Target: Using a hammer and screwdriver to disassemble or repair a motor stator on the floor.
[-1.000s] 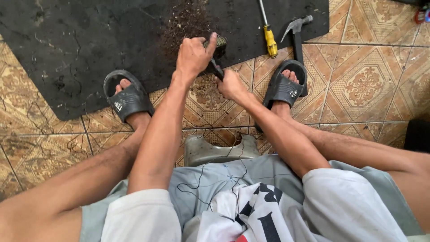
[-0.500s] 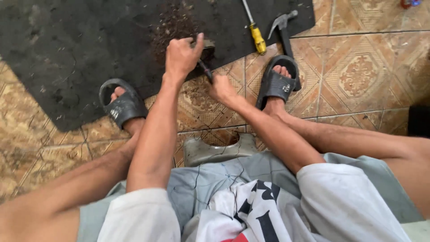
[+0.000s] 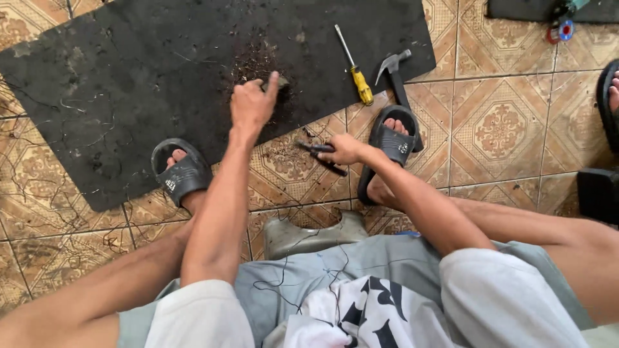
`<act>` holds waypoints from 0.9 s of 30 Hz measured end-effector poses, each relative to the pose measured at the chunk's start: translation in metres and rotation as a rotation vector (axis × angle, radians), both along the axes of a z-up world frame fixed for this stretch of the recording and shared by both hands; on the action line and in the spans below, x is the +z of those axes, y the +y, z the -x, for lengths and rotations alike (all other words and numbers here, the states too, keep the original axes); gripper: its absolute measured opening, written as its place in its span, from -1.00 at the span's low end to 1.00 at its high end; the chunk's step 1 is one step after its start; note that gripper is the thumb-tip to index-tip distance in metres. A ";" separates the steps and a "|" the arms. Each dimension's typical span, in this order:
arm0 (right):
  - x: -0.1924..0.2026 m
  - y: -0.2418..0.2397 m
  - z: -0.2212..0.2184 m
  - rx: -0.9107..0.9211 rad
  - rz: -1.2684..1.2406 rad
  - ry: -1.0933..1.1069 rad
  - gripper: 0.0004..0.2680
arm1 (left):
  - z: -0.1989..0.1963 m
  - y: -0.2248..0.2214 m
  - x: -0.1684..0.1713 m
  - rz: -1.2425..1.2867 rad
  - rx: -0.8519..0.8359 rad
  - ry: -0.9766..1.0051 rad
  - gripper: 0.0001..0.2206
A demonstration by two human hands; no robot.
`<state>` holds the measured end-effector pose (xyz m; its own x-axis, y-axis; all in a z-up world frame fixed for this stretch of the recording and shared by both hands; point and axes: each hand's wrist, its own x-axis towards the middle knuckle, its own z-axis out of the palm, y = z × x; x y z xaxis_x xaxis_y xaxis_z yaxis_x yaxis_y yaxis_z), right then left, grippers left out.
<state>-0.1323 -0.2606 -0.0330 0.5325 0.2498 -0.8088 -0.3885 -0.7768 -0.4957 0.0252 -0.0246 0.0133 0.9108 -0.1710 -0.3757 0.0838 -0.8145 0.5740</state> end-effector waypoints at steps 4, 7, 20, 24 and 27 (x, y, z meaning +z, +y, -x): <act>0.019 -0.010 -0.010 -0.067 0.073 -0.143 -0.57 | -0.008 0.026 0.008 -0.029 -0.047 0.132 -0.35; -0.028 -0.046 -0.035 -0.291 0.329 -0.653 -0.67 | -0.004 0.020 0.025 0.046 -0.038 0.043 -0.33; 0.073 -0.040 -0.061 -0.206 0.343 -0.584 -0.73 | -0.014 0.027 0.008 0.233 -0.339 -0.003 -0.65; 0.146 -0.022 -0.074 0.093 0.181 -0.117 -0.66 | -0.014 0.028 0.016 0.402 -0.334 -0.181 -0.83; 0.156 0.005 -0.074 0.079 0.104 -0.159 -0.66 | -0.012 0.027 0.019 0.407 -0.340 -0.157 -0.86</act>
